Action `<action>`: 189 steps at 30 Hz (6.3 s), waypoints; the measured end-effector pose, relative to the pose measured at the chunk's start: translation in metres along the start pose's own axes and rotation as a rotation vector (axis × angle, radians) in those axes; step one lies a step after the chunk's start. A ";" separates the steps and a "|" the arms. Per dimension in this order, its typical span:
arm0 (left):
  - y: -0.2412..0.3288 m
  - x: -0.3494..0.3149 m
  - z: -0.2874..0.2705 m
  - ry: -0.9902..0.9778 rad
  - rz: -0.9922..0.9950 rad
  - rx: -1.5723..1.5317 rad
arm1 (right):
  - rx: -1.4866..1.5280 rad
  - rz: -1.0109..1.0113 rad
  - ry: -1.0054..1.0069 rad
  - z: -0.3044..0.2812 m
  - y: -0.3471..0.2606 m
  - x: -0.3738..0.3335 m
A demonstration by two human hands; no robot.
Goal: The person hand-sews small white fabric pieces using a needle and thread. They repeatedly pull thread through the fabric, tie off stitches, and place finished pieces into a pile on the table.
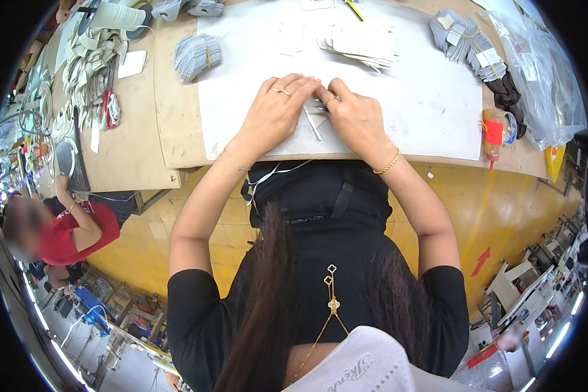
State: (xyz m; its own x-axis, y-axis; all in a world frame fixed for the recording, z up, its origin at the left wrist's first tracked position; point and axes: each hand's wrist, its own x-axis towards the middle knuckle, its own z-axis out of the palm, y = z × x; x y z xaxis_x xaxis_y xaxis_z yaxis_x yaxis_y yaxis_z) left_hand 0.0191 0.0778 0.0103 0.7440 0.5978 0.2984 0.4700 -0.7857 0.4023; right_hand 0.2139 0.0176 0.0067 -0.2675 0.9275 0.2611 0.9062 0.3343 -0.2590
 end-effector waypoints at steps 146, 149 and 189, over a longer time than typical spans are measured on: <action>0.014 -0.009 -0.034 0.410 -0.462 -0.577 | 1.446 0.476 0.075 -0.062 0.022 0.047; 0.042 0.022 -0.019 0.294 -0.380 -0.724 | 1.545 0.387 -0.027 -0.075 0.010 0.047; 0.036 0.011 -0.035 0.019 -0.653 -1.479 | 1.455 0.622 -0.162 -0.056 -0.009 0.064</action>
State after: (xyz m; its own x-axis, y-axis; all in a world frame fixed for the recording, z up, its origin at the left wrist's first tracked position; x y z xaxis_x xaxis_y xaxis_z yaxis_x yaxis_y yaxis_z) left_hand 0.0271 0.0620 0.0584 0.6002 0.7619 -0.2436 -0.1658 0.4163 0.8940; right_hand 0.2067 0.0643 0.0776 -0.1075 0.9501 -0.2930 -0.1649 -0.3076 -0.9371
